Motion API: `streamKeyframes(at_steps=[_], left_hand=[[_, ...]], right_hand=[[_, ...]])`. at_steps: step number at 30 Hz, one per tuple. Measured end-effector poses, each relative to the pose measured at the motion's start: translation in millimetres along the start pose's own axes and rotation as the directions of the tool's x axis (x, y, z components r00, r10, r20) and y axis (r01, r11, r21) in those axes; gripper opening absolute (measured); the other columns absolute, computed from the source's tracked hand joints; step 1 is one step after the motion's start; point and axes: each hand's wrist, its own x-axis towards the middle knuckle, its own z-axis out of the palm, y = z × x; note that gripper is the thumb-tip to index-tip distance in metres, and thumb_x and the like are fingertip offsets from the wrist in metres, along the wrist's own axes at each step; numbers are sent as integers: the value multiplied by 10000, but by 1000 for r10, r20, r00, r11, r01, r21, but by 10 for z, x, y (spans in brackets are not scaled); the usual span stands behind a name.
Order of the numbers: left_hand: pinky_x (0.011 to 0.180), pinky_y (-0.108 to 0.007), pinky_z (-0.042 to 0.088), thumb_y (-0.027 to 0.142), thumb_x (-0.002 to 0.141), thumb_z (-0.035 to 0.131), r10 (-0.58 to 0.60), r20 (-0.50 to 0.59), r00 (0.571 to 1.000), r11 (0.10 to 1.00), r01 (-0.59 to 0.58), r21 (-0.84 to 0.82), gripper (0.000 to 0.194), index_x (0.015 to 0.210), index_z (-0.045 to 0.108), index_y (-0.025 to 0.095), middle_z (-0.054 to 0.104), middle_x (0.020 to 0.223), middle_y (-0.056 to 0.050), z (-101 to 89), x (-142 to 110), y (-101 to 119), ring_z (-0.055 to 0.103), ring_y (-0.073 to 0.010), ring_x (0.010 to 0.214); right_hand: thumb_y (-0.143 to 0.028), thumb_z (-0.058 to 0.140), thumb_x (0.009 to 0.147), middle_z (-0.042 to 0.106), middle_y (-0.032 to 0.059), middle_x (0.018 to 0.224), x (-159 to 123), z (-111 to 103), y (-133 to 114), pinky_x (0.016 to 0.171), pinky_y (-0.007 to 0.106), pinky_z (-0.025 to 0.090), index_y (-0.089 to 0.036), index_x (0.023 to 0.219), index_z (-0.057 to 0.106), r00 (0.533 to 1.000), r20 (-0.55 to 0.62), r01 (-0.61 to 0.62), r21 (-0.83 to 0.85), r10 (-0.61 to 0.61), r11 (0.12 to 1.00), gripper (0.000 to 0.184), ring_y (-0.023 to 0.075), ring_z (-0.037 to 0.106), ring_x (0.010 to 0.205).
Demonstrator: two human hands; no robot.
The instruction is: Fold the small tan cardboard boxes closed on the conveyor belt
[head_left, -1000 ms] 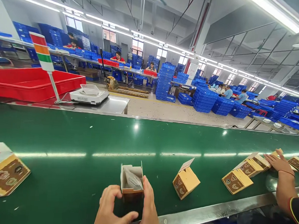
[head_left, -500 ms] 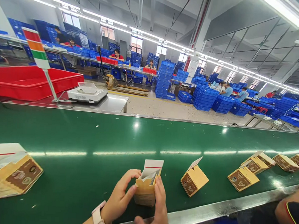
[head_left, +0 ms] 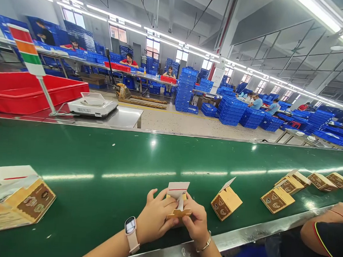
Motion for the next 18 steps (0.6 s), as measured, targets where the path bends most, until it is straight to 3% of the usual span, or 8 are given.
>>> streamKeyframes(at_steps=[2,3,7,9,11,14,16,18], left_hand=[[907,-688,213,371,903,448,-41,129,991,997,49,-62,262,1035,639,249,636,1103,-51,-76,94,66,495,-328,1093],[917,-694,193,373,907,437,-45,163,986,995,58,-76,261,1015,640,251,640,1073,-45,-101,129,89,501,-314,1074],[915,-697,191,372,903,439,1,150,989,992,18,-125,282,1114,618,318,620,1164,-27,-48,173,95,494,-312,1086],[895,-668,216,297,861,485,33,31,999,992,-29,-120,306,1137,612,335,626,1155,-26,72,153,67,508,-310,1066],[904,-607,200,225,826,504,71,-173,982,993,-85,-76,324,1109,622,329,654,1049,-17,217,128,40,530,-284,1024],[952,-490,130,224,835,497,104,-449,887,990,-135,-38,263,1040,631,319,664,928,22,394,122,31,534,-233,1009],[975,-434,101,250,832,501,94,-532,841,988,-145,-54,221,1001,632,305,662,887,38,460,147,50,525,-218,1018],[989,-410,102,268,818,518,95,-556,826,984,-162,-72,190,967,634,284,657,850,32,499,184,85,530,-210,999]], right_hand=[[-341,504,901,594,24,754,-34,0,27,913,301,481,-139,703,524,987,-162,13,-59,-22,998,284,87,571,773],[-337,524,889,619,41,836,-48,-10,41,888,289,486,-150,758,568,983,-179,15,-117,-36,993,232,106,580,867],[-398,493,906,656,36,1023,-32,-154,52,946,371,408,-215,1035,637,996,93,23,-295,5,955,267,178,536,1098],[-476,513,882,662,19,1019,19,-250,23,945,415,339,-249,1055,647,966,225,-39,-361,127,932,315,215,517,1100],[-541,559,830,662,14,1023,76,-323,-15,941,433,275,-276,1049,660,909,315,-130,-412,274,902,358,243,487,1108],[-520,615,775,660,-9,1015,124,-379,-53,950,432,215,-320,1021,671,840,354,-250,-419,411,873,322,234,455,1101],[-483,645,746,658,-25,994,119,-404,-64,964,437,188,-336,998,668,820,346,-293,-431,457,853,292,223,442,1094],[-468,669,728,656,-25,971,97,-439,-79,986,459,164,-320,961,662,797,355,-301,-468,489,831,277,222,435,1097]])
